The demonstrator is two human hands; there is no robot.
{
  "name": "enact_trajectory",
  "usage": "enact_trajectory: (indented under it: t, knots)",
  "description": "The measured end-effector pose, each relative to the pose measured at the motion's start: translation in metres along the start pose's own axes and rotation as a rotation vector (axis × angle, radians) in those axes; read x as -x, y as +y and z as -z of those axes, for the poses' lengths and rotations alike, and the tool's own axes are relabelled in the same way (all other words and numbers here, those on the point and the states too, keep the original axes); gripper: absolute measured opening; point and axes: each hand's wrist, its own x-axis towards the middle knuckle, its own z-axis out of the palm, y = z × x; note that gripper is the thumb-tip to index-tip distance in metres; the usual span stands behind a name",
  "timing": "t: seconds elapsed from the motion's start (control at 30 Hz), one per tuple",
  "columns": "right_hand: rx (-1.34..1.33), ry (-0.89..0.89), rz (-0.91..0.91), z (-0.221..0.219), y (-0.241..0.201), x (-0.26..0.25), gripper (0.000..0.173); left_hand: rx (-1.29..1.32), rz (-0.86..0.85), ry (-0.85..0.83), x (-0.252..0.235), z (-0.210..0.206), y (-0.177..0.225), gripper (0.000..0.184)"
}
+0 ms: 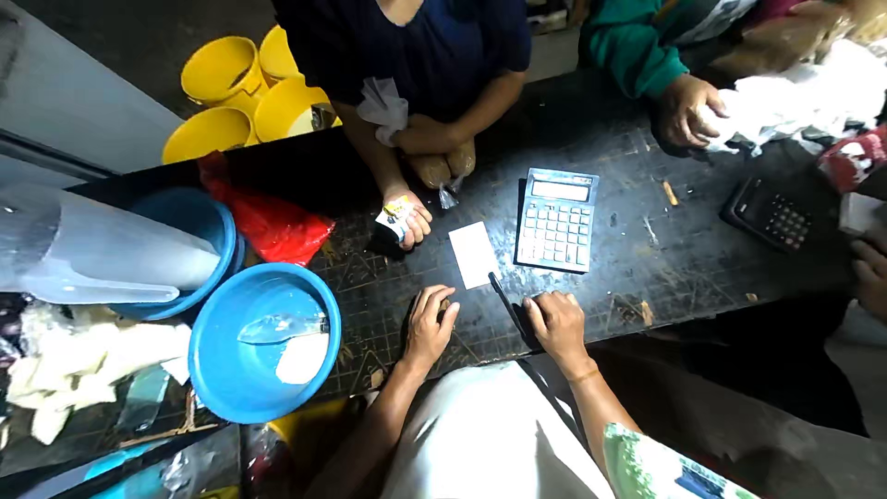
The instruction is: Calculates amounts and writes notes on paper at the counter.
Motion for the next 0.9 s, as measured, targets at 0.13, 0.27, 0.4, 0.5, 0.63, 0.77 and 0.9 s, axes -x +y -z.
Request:
enact_trajectory:
  t: [0.13, 0.27, 0.4, 0.5, 0.63, 0.77, 0.9]
  knots:
    - [-0.009, 0.024, -0.03, 0.0, -0.001, -0.001, 0.044, -0.06, -0.044, -0.016, 0.002, -0.005, -0.005, 0.029]
    - [-0.001, 0.032, -0.028, -0.002, 0.002, -0.001, 0.042, -0.135, -0.084, -0.044, 0.0, -0.01, -0.005, 0.03]
    - [-0.001, -0.098, -0.088, 0.007, -0.01, 0.002, 0.046, -0.234, -0.129, -0.124, 0.0, -0.008, -0.002, 0.035]
    - [0.044, -0.367, -0.187, 0.022, -0.03, -0.003, 0.057, -0.42, -0.208, -0.305, -0.003, -0.011, 0.009, 0.049]
    - [0.107, -0.544, -0.294, 0.028, -0.038, -0.013, 0.043, -0.519, -0.197, -0.415, -0.011, -0.02, 0.01, 0.059]
    - [-0.265, -0.362, -0.489, 0.028, -0.036, -0.007, 0.031, -0.496, -0.186, -0.418, -0.013, -0.018, 0.011, 0.059]
    - [-0.927, -0.015, -0.704, 0.021, -0.049, 0.011, 0.006, -0.486, -0.178, -0.421, -0.011, -0.018, 0.009, 0.059]
